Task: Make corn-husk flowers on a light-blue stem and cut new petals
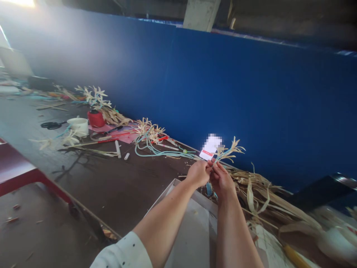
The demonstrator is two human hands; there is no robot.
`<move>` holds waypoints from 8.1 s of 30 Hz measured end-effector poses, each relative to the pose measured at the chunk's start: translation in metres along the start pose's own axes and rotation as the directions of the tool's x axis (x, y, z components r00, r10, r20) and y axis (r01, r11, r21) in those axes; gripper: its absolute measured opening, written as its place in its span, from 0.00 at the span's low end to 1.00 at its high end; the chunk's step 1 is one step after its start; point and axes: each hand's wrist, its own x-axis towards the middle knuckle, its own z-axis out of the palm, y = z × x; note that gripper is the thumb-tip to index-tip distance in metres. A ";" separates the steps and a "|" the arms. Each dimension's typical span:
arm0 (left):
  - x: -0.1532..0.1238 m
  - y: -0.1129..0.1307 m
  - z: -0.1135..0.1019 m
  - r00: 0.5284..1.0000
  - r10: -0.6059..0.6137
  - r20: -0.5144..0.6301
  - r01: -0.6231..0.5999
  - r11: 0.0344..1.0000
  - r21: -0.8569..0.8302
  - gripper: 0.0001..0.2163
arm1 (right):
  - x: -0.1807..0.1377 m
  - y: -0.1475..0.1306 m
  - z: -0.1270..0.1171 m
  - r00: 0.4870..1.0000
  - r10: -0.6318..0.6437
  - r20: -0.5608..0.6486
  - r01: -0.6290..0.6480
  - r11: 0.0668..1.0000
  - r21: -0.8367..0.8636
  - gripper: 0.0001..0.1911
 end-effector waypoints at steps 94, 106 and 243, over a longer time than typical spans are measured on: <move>0.017 -0.016 -0.018 0.937 -0.347 0.030 0.203 0.474 -0.857 0.20 | -0.011 0.016 0.022 0.964 0.163 0.210 -0.110 0.963 -0.244 0.13; 0.015 -0.014 -0.017 0.958 -0.286 0.023 0.155 0.449 -0.880 0.13 | -0.005 0.009 0.010 0.994 0.111 -0.019 -0.113 0.974 -0.198 0.16; 0.014 -0.011 -0.002 0.931 -0.363 -0.037 0.212 0.619 -0.756 0.07 | -0.007 0.023 0.037 0.837 -0.478 -0.267 0.370 0.854 -0.366 0.18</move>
